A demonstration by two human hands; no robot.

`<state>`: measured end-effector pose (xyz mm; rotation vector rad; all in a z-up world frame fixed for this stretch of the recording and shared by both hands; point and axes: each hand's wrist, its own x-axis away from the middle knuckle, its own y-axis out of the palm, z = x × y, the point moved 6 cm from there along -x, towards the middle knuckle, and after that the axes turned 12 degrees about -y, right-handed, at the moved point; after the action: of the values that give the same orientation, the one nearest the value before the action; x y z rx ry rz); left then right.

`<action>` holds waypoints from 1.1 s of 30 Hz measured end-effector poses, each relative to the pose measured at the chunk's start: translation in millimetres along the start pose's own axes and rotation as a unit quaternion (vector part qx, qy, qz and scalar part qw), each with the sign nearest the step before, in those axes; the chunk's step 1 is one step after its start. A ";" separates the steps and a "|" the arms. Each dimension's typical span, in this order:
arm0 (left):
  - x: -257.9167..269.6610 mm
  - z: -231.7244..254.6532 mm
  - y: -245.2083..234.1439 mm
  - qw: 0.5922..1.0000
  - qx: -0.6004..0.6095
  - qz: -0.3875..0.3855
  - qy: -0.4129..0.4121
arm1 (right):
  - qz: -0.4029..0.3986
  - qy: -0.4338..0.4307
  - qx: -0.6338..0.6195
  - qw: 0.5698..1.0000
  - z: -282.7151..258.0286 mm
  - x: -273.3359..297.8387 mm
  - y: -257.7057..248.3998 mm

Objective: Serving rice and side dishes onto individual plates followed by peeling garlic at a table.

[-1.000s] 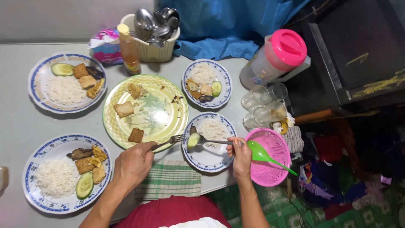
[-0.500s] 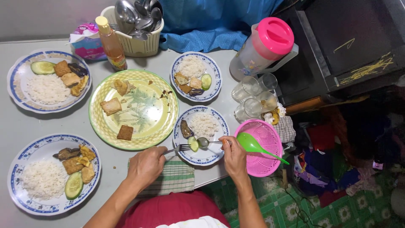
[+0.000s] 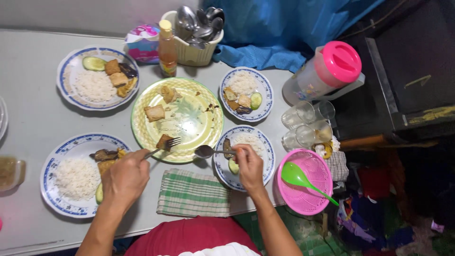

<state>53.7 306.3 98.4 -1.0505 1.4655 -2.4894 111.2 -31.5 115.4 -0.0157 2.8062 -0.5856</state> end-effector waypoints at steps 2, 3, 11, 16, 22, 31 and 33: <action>-1.0 -14.2 -6.9 1.000 -0.006 0.023 -0.017 | -0.019 -0.012 0.002 1.000 -2.3 -8.8 21.3; -1.3 -22.2 -11.2 0.998 -0.014 0.044 -0.031 | -0.033 -0.021 0.006 0.999 -3.8 -12.6 32.8; -9.5 -40.2 -7.8 0.997 -0.008 0.051 -0.060 | -0.038 -0.004 -0.019 0.999 30.5 -14.1 93.9; -16.2 -40.7 0.4 0.998 0.015 0.029 -0.058 | -0.009 0.042 -0.099 0.994 33.8 -5.1 113.3; -19.4 -38.4 2.3 0.999 0.022 0.016 -0.031 | 0.042 0.166 -0.226 0.959 73.0 15.1 98.6; -10.2 18.1 -3.8 0.994 0.034 0.041 0.097 | 0.207 0.210 -0.258 0.920 83.9 54.4 13.6; -3.4 37.6 -2.3 0.993 0.028 -0.001 0.114 | 0.260 0.177 -0.243 0.918 82.4 66.1 -16.5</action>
<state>79.0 280.7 110.3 -0.7799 1.4373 -2.7105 68.9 -83.2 31.9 0.7820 3.0201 0.2647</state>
